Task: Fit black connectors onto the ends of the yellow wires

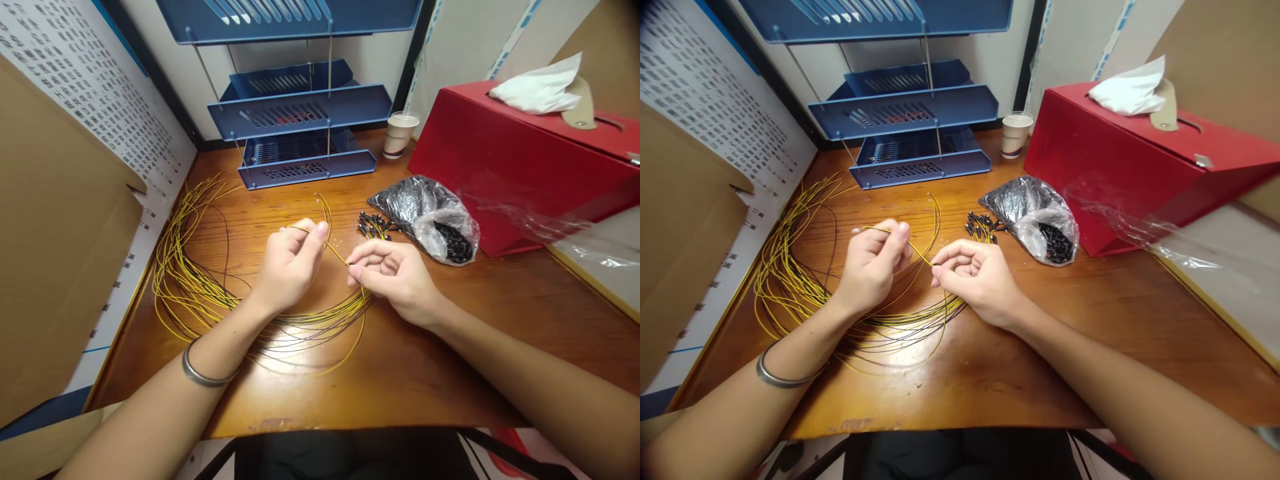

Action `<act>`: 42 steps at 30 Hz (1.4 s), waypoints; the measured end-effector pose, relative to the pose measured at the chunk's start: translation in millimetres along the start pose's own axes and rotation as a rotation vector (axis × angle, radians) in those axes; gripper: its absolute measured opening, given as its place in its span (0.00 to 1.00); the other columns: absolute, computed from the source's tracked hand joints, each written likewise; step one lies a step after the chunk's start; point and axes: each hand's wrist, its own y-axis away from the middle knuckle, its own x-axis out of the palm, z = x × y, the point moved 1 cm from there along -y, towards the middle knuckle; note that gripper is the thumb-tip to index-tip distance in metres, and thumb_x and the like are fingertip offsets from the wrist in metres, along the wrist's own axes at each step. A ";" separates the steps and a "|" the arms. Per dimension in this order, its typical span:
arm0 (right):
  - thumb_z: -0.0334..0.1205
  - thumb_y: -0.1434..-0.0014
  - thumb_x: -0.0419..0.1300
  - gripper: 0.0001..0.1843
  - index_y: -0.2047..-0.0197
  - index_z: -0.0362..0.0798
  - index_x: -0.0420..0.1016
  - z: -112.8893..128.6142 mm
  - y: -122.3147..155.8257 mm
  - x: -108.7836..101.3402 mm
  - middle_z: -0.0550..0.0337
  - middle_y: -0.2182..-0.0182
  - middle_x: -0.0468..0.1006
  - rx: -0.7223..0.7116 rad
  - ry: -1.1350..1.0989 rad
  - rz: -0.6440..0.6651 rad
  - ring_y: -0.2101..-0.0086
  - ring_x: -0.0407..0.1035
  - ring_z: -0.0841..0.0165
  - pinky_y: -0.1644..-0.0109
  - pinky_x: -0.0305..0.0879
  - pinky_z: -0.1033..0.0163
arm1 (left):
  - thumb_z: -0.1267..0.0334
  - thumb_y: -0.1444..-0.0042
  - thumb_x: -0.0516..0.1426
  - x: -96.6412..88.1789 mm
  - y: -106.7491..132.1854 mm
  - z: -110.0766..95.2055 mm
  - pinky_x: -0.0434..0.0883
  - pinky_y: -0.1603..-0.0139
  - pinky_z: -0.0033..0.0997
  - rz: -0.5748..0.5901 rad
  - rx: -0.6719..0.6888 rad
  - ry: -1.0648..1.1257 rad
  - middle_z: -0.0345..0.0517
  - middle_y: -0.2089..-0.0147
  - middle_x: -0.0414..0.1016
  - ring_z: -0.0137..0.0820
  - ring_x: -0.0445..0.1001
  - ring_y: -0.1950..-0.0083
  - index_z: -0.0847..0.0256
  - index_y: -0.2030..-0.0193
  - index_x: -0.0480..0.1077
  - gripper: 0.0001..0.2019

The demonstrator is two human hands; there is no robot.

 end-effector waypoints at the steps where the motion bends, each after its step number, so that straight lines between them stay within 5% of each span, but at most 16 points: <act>1: 0.38 0.51 0.70 0.09 0.67 0.45 0.77 0.6 -0.2 0.0 0.59 0.78 0.78 0.017 -0.016 0.009 0.76 0.73 0.71 0.75 0.66 0.68 | 0.51 0.32 0.53 -1.6 -1.1 0.0 0.59 0.78 0.27 -0.044 0.004 -0.001 0.36 0.82 0.59 0.23 0.58 0.81 0.60 0.80 0.59 0.25; 4: 0.40 0.52 0.72 0.12 0.67 0.45 0.77 1.4 -0.5 1.0 0.60 0.78 0.78 0.061 -0.090 0.029 0.79 0.71 0.72 0.77 0.65 0.68 | 0.52 0.31 0.53 -2.4 -1.0 -0.8 0.60 0.78 0.26 -0.044 0.036 -0.024 0.37 0.81 0.61 0.22 0.60 0.80 0.60 0.80 0.60 0.25; 9: 0.40 0.56 0.76 0.16 0.66 0.45 0.78 2.2 1.1 4.1 0.61 0.77 0.79 0.114 -0.206 0.062 0.81 0.66 0.75 0.79 0.60 0.68 | 0.56 0.31 0.53 2.1 6.3 -3.5 0.58 0.77 0.25 0.231 0.199 -0.163 0.36 0.80 0.61 0.22 0.59 0.79 0.62 0.78 0.63 0.23; 11: 0.39 0.57 0.76 0.16 0.66 0.44 0.78 3.3 2.9 5.7 0.61 0.77 0.79 0.149 -0.218 0.094 0.80 0.67 0.74 0.78 0.61 0.68 | 0.58 0.30 0.51 0.1 6.6 -4.3 0.58 0.77 0.26 0.169 0.227 -0.220 0.36 0.81 0.60 0.22 0.59 0.79 0.61 0.79 0.62 0.23; 15: 0.39 0.53 0.76 0.15 0.66 0.44 0.77 2.5 9.7 11.9 0.59 0.76 0.79 0.220 -0.229 0.190 0.76 0.71 0.73 0.74 0.64 0.69 | 0.55 0.29 0.51 -4.9 1.5 -1.5 0.59 0.78 0.26 -0.152 0.092 -0.139 0.36 0.82 0.60 0.22 0.59 0.80 0.60 0.80 0.59 0.25; 18: 0.41 0.50 0.74 0.14 0.65 0.44 0.76 -1.2 17.2 20.5 0.60 0.74 0.78 0.268 -0.266 0.253 0.79 0.63 0.78 0.77 0.55 0.71 | 0.52 0.30 0.52 -1.2 -0.2 2.6 0.57 0.81 0.24 -0.297 0.041 -0.001 0.35 0.83 0.59 0.21 0.57 0.82 0.60 0.79 0.58 0.25; 22: 0.44 0.48 0.73 0.15 0.66 0.44 0.74 -2.7 26.7 33.6 0.63 0.71 0.74 0.357 -0.310 0.297 0.82 0.54 0.82 0.81 0.44 0.72 | 0.53 0.30 0.53 7.3 3.9 2.6 0.55 0.83 0.23 -0.270 0.111 0.117 0.34 0.85 0.58 0.20 0.56 0.84 0.60 0.79 0.58 0.25; 27: 0.45 0.46 0.72 0.15 0.66 0.45 0.72 1.8 32.6 40.2 0.72 0.83 0.65 0.498 -0.273 0.417 0.87 0.57 0.79 0.84 0.46 0.73 | 0.62 0.30 0.54 5.9 9.3 -2.6 0.54 0.82 0.23 -0.251 0.296 -0.003 0.35 0.84 0.58 0.19 0.56 0.83 0.62 0.81 0.58 0.24; 31: 0.45 0.45 0.71 0.15 0.65 0.45 0.73 -0.4 36.7 41.4 0.66 0.72 0.73 0.537 -0.297 0.452 0.86 0.61 0.81 0.85 0.49 0.74 | 0.66 0.33 0.55 5.0 10.2 -1.5 0.53 0.81 0.25 -0.186 0.377 -0.084 0.35 0.84 0.58 0.19 0.55 0.83 0.62 0.81 0.59 0.23; 37: 0.43 0.41 0.67 0.12 0.65 0.44 0.72 -1.2 40.8 46.9 0.52 0.51 0.79 0.522 -0.375 0.528 0.83 0.66 0.82 0.85 0.55 0.74 | 0.66 0.33 0.55 10.3 12.1 -0.5 0.51 0.81 0.25 -0.127 0.348 -0.044 0.34 0.84 0.56 0.18 0.52 0.82 0.63 0.82 0.57 0.24; 42: 0.43 0.39 0.66 0.12 0.64 0.43 0.73 -1.2 33.3 40.5 0.52 0.60 0.83 0.424 -0.335 0.406 0.85 0.63 0.82 0.83 0.56 0.73 | 0.56 0.29 0.51 11.3 12.7 2.4 0.56 0.80 0.25 -0.041 0.249 -0.013 0.37 0.83 0.61 0.20 0.58 0.82 0.63 0.81 0.61 0.27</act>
